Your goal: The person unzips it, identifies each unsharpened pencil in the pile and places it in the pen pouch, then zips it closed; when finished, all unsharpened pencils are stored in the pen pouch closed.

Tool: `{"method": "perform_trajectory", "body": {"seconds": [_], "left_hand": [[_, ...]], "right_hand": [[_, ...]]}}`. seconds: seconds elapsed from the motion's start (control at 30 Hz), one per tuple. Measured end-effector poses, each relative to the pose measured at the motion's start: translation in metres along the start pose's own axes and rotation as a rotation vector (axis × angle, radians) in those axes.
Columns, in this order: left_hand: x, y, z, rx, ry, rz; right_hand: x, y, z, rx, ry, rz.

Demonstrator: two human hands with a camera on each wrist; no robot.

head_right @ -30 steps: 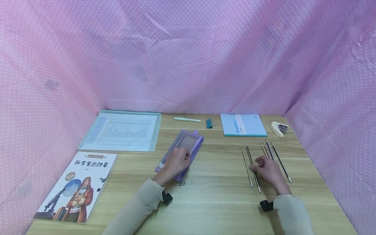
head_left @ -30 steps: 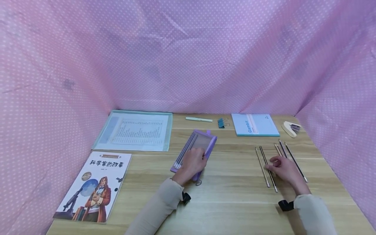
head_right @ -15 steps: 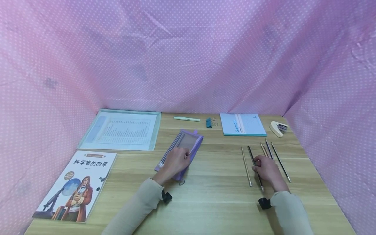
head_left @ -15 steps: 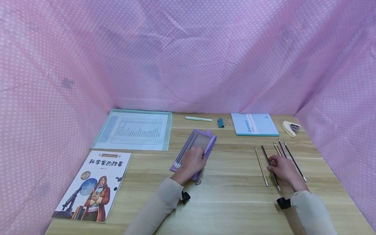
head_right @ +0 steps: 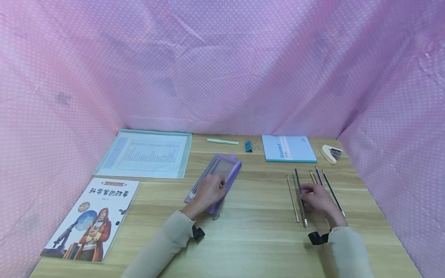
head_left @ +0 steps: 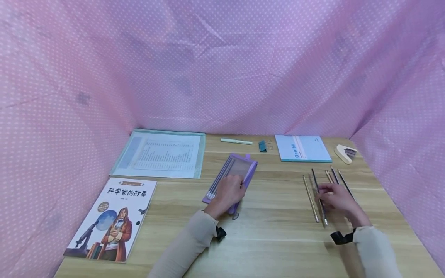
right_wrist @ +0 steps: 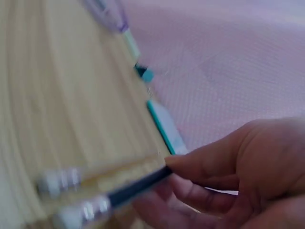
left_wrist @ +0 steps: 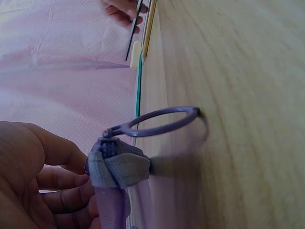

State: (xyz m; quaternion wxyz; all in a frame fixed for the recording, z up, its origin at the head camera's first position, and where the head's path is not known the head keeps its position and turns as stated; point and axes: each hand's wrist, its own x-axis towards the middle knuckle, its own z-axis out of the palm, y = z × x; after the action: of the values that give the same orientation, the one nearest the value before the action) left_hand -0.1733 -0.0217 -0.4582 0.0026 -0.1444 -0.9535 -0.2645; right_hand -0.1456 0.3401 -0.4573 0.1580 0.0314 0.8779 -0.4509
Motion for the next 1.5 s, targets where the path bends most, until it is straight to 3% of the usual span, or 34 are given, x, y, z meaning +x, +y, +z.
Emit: {"method": "perform_trajectory", "body": {"seconds": [0.17,0.3,0.53,0.77,0.93,1.2,1.5], "left_hand": [[0.000,-0.001,0.000,-0.003,0.004,0.006],[0.000,-0.001,0.000,0.000,0.008,0.018],[-0.001,0.000,0.000,-0.003,0.005,0.016],[-0.002,0.001,0.001,-0.011,-0.001,0.005],[-0.002,-0.001,0.000,0.003,0.002,0.015],[-0.001,-0.002,0.000,0.008,0.020,0.035],[-0.001,-0.003,0.000,0.045,0.042,0.048]], "right_hand": [[0.006,-0.005,0.008,0.252,-0.118,-0.009],[0.011,-0.010,0.020,0.382,-0.209,-0.031],[0.021,-0.023,0.048,0.543,-0.361,-0.068],[0.035,-0.036,0.080,0.594,-0.469,-0.062],[0.044,-0.051,0.103,0.586,-0.493,-0.044],[0.059,-0.081,0.133,0.574,-0.459,0.000],[0.073,-0.105,0.156,0.654,-0.306,0.022]]}}
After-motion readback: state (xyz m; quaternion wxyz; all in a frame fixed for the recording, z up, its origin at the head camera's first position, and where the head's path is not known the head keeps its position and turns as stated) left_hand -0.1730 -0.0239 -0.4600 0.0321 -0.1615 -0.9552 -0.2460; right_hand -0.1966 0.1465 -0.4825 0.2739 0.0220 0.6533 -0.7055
